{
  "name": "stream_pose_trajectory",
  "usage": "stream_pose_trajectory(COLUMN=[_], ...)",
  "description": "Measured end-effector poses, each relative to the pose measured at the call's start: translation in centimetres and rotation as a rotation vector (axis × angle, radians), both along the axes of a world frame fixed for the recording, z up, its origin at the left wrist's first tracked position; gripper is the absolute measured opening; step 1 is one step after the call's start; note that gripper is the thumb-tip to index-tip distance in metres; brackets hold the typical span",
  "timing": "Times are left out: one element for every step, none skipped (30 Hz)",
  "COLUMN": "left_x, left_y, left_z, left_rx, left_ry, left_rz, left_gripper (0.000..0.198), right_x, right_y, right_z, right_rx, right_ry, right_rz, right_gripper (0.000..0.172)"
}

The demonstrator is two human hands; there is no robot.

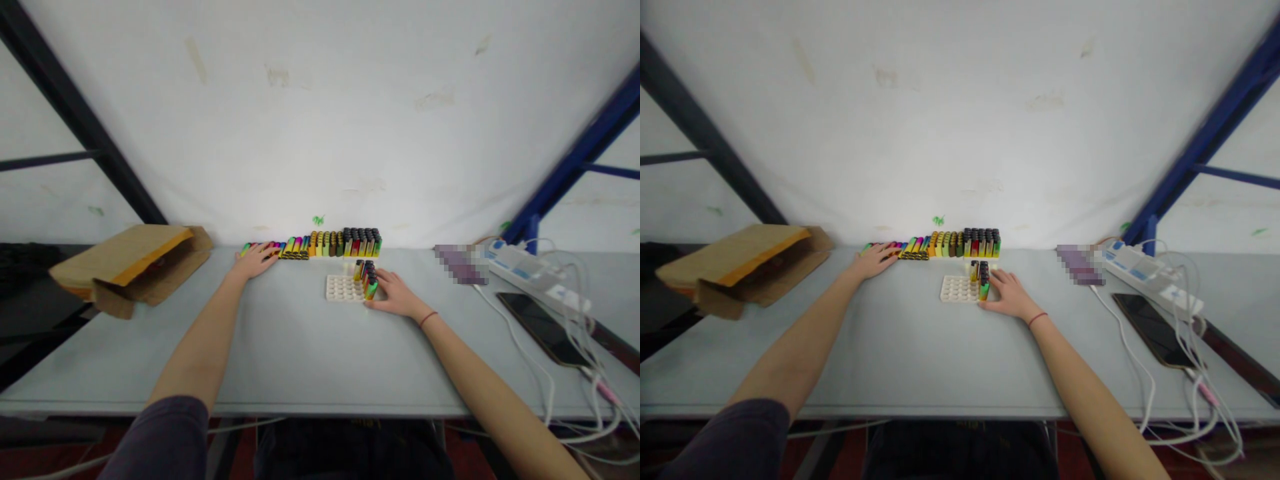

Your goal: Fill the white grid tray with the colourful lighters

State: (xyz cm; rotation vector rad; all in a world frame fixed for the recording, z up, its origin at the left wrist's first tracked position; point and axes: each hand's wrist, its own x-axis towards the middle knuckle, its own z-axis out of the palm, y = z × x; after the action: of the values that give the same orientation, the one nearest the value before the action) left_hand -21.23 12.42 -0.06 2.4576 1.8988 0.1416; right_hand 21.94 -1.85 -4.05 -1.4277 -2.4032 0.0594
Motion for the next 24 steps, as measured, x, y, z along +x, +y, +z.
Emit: stream_pose_trajectory(left_x=[-0.1,-0.2,-0.4,-0.6,-0.8,-1.0,-1.1,-1.1,-1.1,-0.9,-0.7,-0.4,-0.1,0.1,0.3,0.4,0.5,0.4,0.2,0.0,-0.3,-0.6,-0.8,-1.0], left_y=[0.1,0.1,0.1,0.0,-0.2,-0.3,-0.5,-0.6,-0.7,-0.7,-0.6,-0.6,-0.4,-0.3,-0.2,-0.2,-0.2,-0.3,-0.3,-0.5,-0.6,-0.6,-0.7,-0.7], left_z=[0.0,0.0,-0.1,-0.1,-0.1,-0.2,-0.2,-0.2,-0.2,-0.2,-0.2,-0.2,-0.2,-0.2,-0.2,-0.2,-0.2,-0.2,-0.2,-0.1,-0.1,0.0,0.1,0.1], left_rx=[0.001,0.003,0.007,0.012,0.022,0.035,0.051,0.068,0.084,0.095,0.100,0.097,0.086,0.074,0.063,0.054,0.049,0.050,0.056,0.064,0.068,0.065,0.054,0.036], left_ry=[-0.007,-0.013,-0.017,-0.018,-0.018,-0.015,-0.009,-0.003,0.003,0.008,0.013,0.016,0.020,0.022,0.021,0.019,0.017,0.020,0.028,0.040,0.053,0.062,0.067,0.067], left_rz=[0.005,0.010,0.012,0.012,0.010,0.009,0.012,0.016,0.019,0.018,0.009,-0.006,-0.025,-0.041,-0.052,-0.055,-0.051,-0.043,-0.029,-0.011,0.010,0.032,0.053,0.069], left_gripper=[0.057,0.056,0.056,0.056,0.055,0.055,0.055,0.055,0.056,0.057,0.058,0.059,0.058,0.057,0.056,0.055,0.055,0.055,0.055,0.055,0.055,0.056,0.058,0.060], right_x=[0.0,0.0,0.0,0.0,0.0,0.0,0.0,0.0,0.0,0.1,0.1,0.1,0.1,0.1,0.1,0.1,0.1,0.1,0.1,0.1,0.1,0.1,0.2,0.2], right_y=[0.0,0.0,0.0,0.0,0.0,0.0,0.1,0.1,0.1,0.1,0.1,0.1,0.1,0.1,0.0,0.0,0.0,0.0,0.0,0.0,0.0,0.0,0.0,0.0], right_z=[0.0,0.0,-0.1,-0.1,-0.1,-0.1,-0.2,-0.2,-0.2,-0.2,-0.2,-0.2,-0.2,-0.2,-0.2,-0.2,-0.2,-0.2,-0.1,-0.1,-0.1,-0.2,-0.2,-0.2], right_rx=[-0.001,-0.001,-0.002,-0.002,-0.003,-0.003,-0.002,-0.002,-0.001,0.000,0.001,0.001,0.000,0.000,-0.001,0.000,0.001,0.001,0.002,0.001,0.001,-0.001,-0.002,-0.004], right_ry=[0.002,0.006,0.009,0.013,0.016,0.018,0.019,0.019,0.018,0.016,0.014,0.012,0.010,0.009,0.009,0.011,0.014,0.017,0.020,0.024,0.027,0.029,0.028,0.026], right_rz=[-0.001,-0.002,-0.004,-0.004,-0.004,-0.004,-0.004,-0.003,-0.003,-0.004,-0.005,-0.006,-0.006,-0.005,-0.005,-0.004,-0.003,0.000,0.004,0.006,0.007,0.006,0.004,0.000], right_gripper=[0.079,0.078,0.077,0.077,0.077,0.077,0.077,0.078,0.079,0.079,0.079,0.079,0.079,0.079,0.079,0.079,0.080,0.080,0.080,0.079,0.078,0.077,0.077,0.076])
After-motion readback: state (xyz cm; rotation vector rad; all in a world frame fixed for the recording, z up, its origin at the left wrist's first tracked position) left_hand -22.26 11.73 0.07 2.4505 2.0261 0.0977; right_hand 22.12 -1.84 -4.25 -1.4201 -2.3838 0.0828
